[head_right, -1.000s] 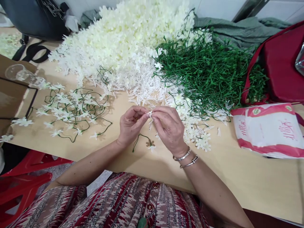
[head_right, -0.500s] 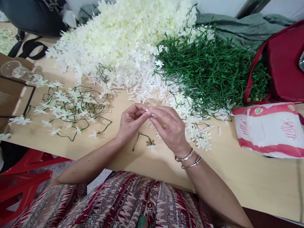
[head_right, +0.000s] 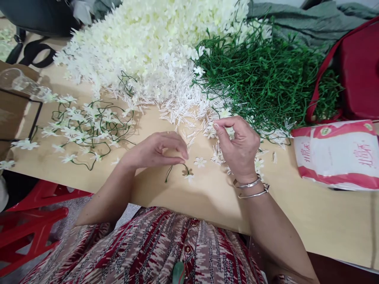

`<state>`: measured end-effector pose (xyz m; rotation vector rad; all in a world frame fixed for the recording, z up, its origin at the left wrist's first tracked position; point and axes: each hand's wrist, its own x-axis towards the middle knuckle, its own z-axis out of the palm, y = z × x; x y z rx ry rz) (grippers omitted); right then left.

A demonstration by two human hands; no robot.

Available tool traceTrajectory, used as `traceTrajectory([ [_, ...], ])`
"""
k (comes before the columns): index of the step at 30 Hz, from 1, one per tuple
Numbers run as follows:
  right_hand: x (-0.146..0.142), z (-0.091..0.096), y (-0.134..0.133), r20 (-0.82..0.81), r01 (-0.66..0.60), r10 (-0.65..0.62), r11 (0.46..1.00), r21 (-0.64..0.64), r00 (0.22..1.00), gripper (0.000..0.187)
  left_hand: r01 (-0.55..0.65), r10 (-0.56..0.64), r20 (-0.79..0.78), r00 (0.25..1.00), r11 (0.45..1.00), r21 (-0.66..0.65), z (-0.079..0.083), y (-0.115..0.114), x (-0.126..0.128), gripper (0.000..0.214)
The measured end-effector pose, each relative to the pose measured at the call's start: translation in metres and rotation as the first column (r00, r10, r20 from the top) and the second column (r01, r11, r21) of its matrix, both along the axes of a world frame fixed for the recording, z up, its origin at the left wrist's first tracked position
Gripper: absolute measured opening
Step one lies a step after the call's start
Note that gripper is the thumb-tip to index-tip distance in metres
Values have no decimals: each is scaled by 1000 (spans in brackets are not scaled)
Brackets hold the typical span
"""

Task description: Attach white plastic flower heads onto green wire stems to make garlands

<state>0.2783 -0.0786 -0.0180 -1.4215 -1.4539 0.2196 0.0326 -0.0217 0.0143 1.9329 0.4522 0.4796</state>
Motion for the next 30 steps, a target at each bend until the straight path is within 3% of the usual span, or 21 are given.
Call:
traceTrajectory([
  [2, 3, -1, 0, 0, -6, 6, 1000, -10, 1000, 10, 135, -132, -126, 983, 991, 21, 11, 0, -12, 7],
  [4, 3, -3, 1, -10, -9, 9, 1000, -9, 1000, 9, 222, -179, -305, 935, 968, 115, 20, -9, -20, 21],
  [7, 4, -7, 3, -67, -15, 14, 1000, -13, 998, 8, 306, -102, -520, 848, 896, 322, 22, -28, -24, 29],
  [10, 4, -12, 5, -128, -14, 12, 1000, -20, 992, 8, 366, -64, -572, 818, 825, 430, 16, -36, -21, 16],
  [12, 5, -13, 6, -157, -27, 23, 999, -25, 987, 7, 347, -81, -521, 850, 831, 435, 12, -35, -19, 21],
  [14, 5, -14, 6, -196, -43, 38, 999, -20, 980, 6, 305, -153, -399, 904, 884, 354, 10, -31, -16, 16],
  [16, 4, -15, 7, -258, -65, 57, 998, -21, 964, 7, 235, -197, -221, 955, 959, 160, 10, -29, -10, 9],
  [18, 3, -15, 7, -333, -104, 86, 994, -36, 939, 9, 94, -101, -54, 993, 990, -105, 5, -30, -2, 9],
  [19, 2, -15, 7, -371, -133, 106, 990, -48, 923, 10, -4, 4, -2, 1000, 972, -234, 1, -30, 4, 15],
  [21, 1, -15, 7, -454, -211, 157, 975, -70, 877, 14, -178, 231, 75, 970, 885, -430, -11, -32, 14, 31],
  [23, 0, -14, 6, -556, -327, 211, 938, -116, 804, 18, -281, 384, 97, 918, 804, -523, -24, -31, 22, 40],
  [26, -3, -11, 3, -666, -506, 256, 836, -211, 701, 24, -384, 501, 81, 861, 747, -542, -38, -28, 26, 43],
  [28, -6, -9, 1, -667, -560, 282, 791, -245, 690, 30, -424, 535, 86, 840, 747, -511, -40, -28, 25, 42],
  [30, -9, -8, 0, -630, -572, 319, 783, -246, 708, 34, -462, 559, 97, 824, 761, -456, -40, -28, 23, 40],
])
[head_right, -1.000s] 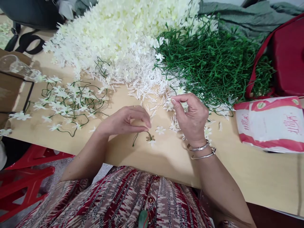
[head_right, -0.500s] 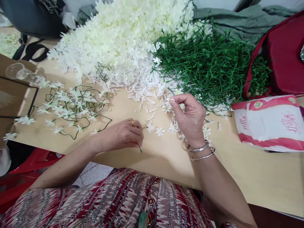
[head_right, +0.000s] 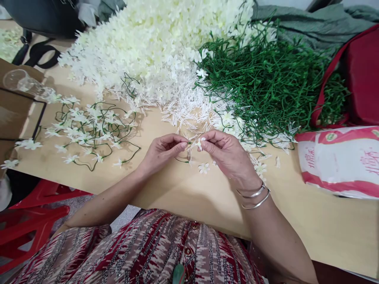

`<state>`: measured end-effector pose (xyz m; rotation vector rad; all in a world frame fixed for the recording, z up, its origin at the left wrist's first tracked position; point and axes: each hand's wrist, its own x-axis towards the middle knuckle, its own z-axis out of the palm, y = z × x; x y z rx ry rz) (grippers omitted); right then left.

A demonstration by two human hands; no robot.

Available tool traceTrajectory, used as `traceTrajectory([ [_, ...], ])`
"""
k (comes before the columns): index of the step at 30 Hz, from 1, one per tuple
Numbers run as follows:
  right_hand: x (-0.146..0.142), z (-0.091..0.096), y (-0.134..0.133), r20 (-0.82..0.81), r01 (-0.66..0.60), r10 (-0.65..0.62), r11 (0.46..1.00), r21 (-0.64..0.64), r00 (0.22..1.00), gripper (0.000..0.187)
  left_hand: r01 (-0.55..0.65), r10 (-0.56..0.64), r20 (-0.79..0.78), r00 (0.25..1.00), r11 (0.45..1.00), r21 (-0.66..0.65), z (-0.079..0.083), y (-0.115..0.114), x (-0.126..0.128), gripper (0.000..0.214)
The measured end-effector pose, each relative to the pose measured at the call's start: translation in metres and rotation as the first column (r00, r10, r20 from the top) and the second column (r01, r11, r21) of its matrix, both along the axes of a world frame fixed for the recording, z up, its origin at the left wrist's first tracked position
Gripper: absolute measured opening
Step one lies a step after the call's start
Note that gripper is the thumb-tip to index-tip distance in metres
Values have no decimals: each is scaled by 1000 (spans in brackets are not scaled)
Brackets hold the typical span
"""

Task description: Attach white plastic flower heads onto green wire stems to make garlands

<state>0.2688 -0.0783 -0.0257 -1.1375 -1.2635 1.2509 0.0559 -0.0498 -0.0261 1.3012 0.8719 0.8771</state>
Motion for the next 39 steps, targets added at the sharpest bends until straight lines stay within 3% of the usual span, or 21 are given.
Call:
traceTrajectory([
  [3, -4, 1, -1, 25, -9, 9, 1000, 0, 1000, 34, -12, 15, -38, 999, 998, 62, 1, -2, -1, 40],
  [9, -9, 3, -4, -44, 23, -29, 993, -116, 999, 23, -4, 7, -52, 999, 998, 66, 2, -5, 0, 43],
  [17, -12, 5, -6, 96, 72, -71, 997, -16, 993, 11, -2, 2, -1, 1000, 1000, -30, 2, -7, 4, 47],
  [21, -14, 5, -7, 164, 68, -72, 997, 32, 984, 8, -9, 9, 9, 1000, 1000, -14, -3, -7, 4, 46],
  [29, -22, 0, -8, 72, 73, -70, 996, -46, 995, 8, -42, 43, -9, 999, 997, 62, -9, -11, 4, 42],
  [39, -20, -16, -6, -83, 106, -119, 982, -154, 989, 20, -41, 42, 44, 998, 999, -20, -7, -14, 8, 45],
])
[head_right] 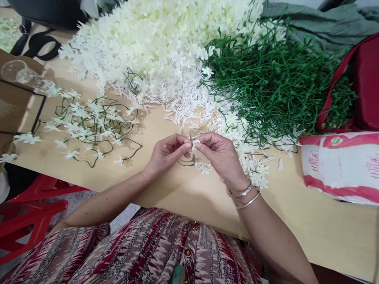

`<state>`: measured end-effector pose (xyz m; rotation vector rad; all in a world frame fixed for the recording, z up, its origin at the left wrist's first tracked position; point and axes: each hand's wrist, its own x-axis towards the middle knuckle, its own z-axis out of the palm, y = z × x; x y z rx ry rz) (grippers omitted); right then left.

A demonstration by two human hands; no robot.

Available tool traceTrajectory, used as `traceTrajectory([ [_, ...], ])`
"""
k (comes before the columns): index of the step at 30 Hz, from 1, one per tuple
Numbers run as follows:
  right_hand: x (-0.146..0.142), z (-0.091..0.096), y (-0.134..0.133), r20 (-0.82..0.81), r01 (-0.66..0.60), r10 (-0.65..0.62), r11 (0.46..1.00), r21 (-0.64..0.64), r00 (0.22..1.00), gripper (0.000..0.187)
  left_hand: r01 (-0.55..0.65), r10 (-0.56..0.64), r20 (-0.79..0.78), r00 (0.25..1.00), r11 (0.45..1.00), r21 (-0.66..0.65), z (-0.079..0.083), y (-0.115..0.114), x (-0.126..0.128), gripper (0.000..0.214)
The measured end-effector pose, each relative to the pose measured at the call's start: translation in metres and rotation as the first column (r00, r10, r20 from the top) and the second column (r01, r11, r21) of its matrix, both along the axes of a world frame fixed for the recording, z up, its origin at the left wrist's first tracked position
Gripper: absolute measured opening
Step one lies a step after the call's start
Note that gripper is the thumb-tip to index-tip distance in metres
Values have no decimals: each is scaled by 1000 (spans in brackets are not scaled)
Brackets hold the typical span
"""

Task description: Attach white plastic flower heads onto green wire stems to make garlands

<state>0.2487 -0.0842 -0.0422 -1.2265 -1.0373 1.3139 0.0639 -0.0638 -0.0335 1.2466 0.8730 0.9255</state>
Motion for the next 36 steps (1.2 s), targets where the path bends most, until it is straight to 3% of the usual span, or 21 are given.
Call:
traceTrajectory([
  [12, 0, 5, 4, 108, -101, 90, 990, 98, 990, 21, 23, -22, -19, 1000, 999, 42, -2, 0, -1, 45],
  [17, 7, 9, 7, -19, -118, 119, 992, 49, 993, 30, -15, 14, 51, 999, 1000, 2, -2, 0, 3, 46],
  [21, 16, 11, 8, -152, -66, 66, 998, 8, 986, 30, -26, 27, 99, 995, 1000, -17, -1, 2, 1, 43],
  [25, 20, 7, 10, -213, -19, 13, 999, -28, 977, 21, -30, 77, 259, 963, 983, -181, 3, 15, -16, 37],
  [27, 20, 4, 10, -213, -16, 8, 999, -36, 977, 19, -86, 218, 400, 890, 943, -321, 10, 25, -27, 35],
  [30, 20, 2, 11, -189, -33, 24, 998, -47, 982, 23, -191, 389, 492, 779, 894, -405, 23, 36, -37, 46],
  [33, 21, 5, 10, -142, -40, 35, 999, -32, 989, 25, -112, 378, 491, 785, 866, -487, 27, 37, -35, 55],
  [36, 20, 11, 7, 55, -63, 60, 996, 62, 997, 18, 15, 270, 459, 847, 849, -529, 20, 32, -27, 53],
])
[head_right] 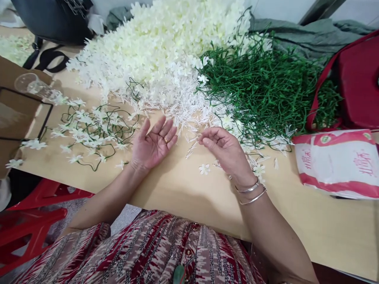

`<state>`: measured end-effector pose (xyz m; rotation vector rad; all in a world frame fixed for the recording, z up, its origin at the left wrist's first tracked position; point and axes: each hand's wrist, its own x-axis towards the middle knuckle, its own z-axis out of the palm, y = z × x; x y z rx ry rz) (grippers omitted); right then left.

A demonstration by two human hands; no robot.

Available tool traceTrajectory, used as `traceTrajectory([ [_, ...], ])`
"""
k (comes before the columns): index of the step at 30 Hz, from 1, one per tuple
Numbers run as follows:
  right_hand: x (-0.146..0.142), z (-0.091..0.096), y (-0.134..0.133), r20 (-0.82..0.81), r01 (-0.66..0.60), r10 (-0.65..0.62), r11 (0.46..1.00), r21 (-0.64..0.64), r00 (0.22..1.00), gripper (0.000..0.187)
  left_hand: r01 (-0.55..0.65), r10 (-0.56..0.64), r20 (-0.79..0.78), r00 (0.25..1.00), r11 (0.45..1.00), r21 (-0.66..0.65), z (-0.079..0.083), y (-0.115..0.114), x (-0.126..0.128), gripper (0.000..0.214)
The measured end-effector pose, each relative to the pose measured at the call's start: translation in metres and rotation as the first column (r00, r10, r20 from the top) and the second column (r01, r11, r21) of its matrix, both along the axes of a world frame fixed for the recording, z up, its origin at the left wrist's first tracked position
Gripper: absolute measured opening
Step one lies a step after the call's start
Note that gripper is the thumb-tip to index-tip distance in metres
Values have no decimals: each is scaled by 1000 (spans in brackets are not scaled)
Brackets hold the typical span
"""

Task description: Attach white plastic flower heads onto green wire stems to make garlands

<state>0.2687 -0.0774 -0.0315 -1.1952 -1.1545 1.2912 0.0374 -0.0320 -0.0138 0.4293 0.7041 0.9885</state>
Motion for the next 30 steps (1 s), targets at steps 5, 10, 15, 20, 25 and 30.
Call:
traceTrajectory([
  [5, -6, 1, -4, 506, -196, 38, 945, 262, 861, 15, 102, -33, -212, 977, 940, 325, -15, -9, 6, 37],
  [10, -4, -4, -1, 716, -234, -103, 905, 356, 691, 13, 330, 152, -585, 797, 702, 632, -12, -17, 7, 24],
  [15, 11, 7, 2, 568, 63, -367, 873, 483, 737, 11, 562, 224, -624, 748, 286, 776, -23, -24, 16, 18],
  [20, 22, 1, 8, 367, 293, -472, 845, 446, 801, 4, 806, 347, -753, 559, -16, 591, -36, -32, 27, 23],
  [25, 23, -3, 12, 211, 381, -477, 846, 374, 853, 12, 783, 366, -740, 564, 50, 620, -34, -31, 30, 19],
  [30, 21, 0, 11, 203, 400, -481, 852, 339, 853, 14, 540, 259, -653, 712, 394, 744, -23, -28, 26, 17],
])
